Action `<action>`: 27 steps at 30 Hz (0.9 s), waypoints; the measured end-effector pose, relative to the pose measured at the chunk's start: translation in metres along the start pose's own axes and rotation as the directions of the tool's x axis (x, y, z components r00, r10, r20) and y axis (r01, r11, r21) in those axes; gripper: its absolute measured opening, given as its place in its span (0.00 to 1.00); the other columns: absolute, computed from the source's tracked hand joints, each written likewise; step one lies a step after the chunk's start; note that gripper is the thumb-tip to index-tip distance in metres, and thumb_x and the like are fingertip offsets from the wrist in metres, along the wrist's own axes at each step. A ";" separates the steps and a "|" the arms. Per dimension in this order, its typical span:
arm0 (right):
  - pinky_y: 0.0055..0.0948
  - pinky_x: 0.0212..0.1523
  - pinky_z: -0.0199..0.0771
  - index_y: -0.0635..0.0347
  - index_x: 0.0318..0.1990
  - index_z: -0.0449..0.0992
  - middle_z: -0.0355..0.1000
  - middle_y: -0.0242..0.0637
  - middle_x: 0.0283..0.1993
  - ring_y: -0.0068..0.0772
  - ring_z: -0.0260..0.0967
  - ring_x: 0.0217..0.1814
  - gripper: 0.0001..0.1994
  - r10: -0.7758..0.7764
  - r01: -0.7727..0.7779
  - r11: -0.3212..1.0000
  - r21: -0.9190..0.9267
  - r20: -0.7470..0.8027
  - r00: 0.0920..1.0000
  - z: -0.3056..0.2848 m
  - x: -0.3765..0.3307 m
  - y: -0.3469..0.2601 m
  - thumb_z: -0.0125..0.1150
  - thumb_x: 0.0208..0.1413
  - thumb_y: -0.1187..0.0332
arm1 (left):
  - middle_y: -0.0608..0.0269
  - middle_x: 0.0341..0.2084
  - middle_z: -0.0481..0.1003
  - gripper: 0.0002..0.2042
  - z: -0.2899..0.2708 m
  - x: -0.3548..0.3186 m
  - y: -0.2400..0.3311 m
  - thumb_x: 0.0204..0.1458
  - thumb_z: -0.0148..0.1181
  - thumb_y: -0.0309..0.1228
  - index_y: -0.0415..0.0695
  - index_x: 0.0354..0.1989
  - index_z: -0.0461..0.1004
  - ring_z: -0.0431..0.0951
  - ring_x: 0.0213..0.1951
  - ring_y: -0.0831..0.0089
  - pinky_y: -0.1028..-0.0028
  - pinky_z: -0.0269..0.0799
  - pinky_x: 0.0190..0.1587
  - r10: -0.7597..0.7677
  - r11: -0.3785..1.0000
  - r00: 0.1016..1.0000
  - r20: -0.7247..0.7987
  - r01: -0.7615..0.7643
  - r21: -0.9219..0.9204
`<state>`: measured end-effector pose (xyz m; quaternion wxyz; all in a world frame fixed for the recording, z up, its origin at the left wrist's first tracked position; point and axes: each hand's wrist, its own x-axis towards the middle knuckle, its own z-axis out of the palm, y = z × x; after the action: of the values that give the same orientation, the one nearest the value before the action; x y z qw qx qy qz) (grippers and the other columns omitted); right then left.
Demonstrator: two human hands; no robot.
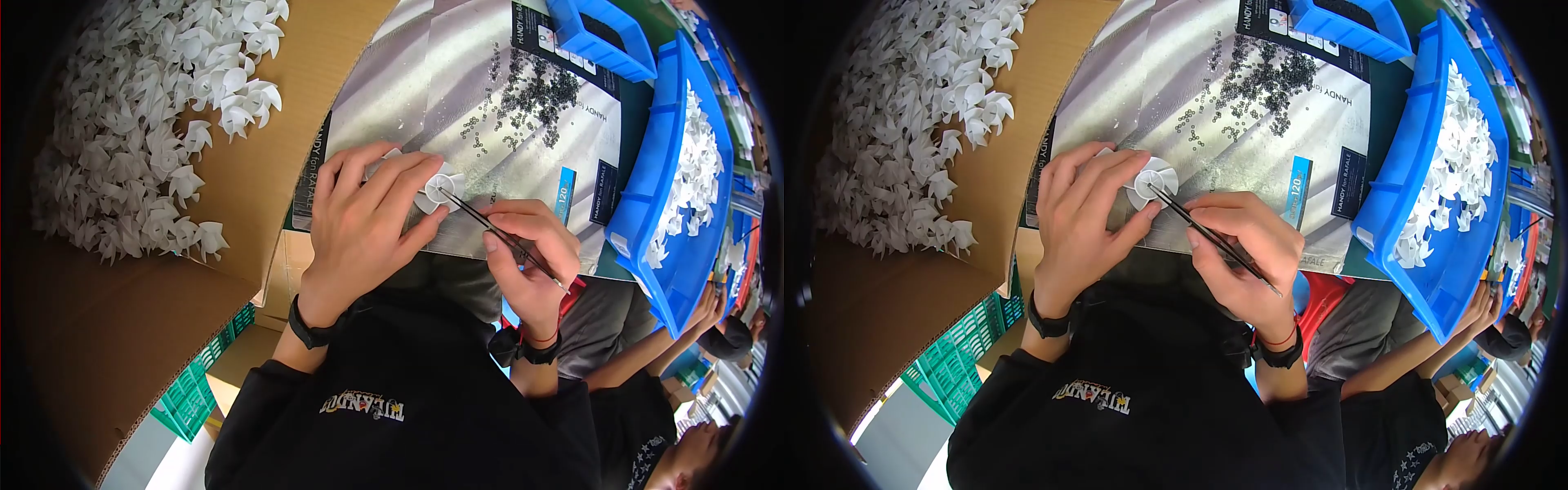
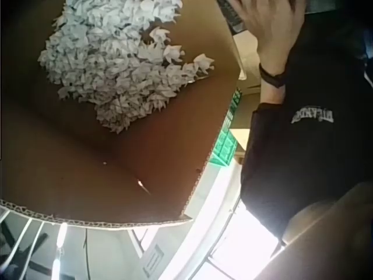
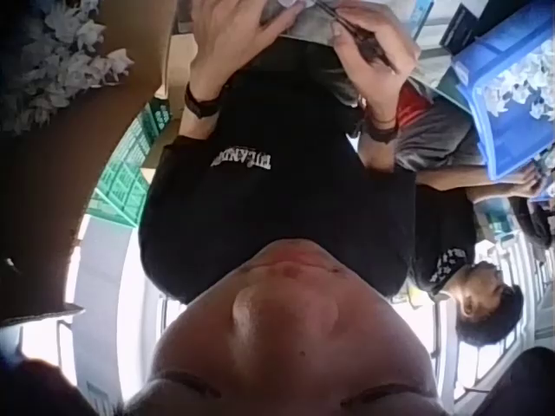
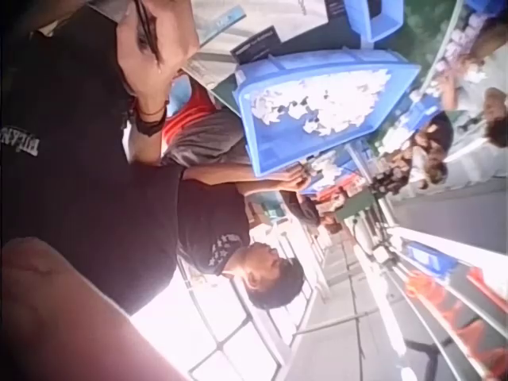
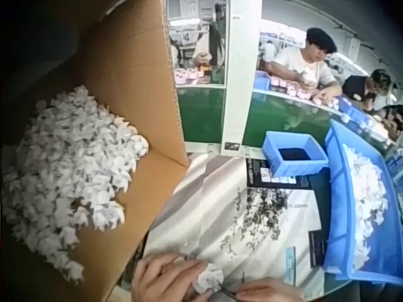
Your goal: The person picks up a white fan blade from a box, places it on the work surface, and uses tweezers to insert a small black ring into its center.
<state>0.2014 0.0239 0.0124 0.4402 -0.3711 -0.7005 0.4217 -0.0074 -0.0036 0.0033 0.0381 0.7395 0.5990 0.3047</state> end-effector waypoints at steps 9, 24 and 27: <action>0.25 0.34 0.76 0.67 0.38 0.80 0.81 0.48 0.39 0.37 0.80 0.33 0.10 0.028 -0.025 0.996 -0.089 0.035 0.999 0.000 0.004 -0.014 0.69 0.45 0.84 | 0.71 0.47 0.80 0.21 0.001 0.000 0.000 0.48 0.71 0.37 0.48 0.52 0.79 0.75 0.53 0.64 0.62 0.65 0.58 0.005 1.000 1.000 -0.009 -0.005 0.000; 0.24 0.31 0.75 0.68 0.37 0.79 0.80 0.45 0.35 0.35 0.79 0.30 0.10 0.112 -0.115 0.992 -0.045 -0.056 0.992 0.006 0.000 -0.012 0.69 0.45 0.84 | 0.72 0.46 0.80 0.21 0.003 0.001 0.000 0.46 0.72 0.37 0.49 0.50 0.80 0.75 0.53 0.63 0.61 0.65 0.57 -0.012 1.000 0.999 -0.045 0.013 0.023; 0.23 0.32 0.75 0.69 0.37 0.79 0.80 0.46 0.35 0.35 0.80 0.31 0.10 0.006 -0.010 0.994 -0.106 -0.038 0.999 0.001 -0.001 -0.009 0.69 0.45 0.84 | 0.70 0.49 0.79 0.23 0.007 0.004 0.002 0.45 0.73 0.38 0.49 0.52 0.79 0.73 0.55 0.60 0.60 0.65 0.57 0.033 0.999 0.999 -0.027 -0.033 -0.024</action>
<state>0.1995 0.0197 0.0203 0.4315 -0.4044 -0.7120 0.3786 -0.0021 0.0019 0.0004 0.0343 0.7447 0.5834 0.3223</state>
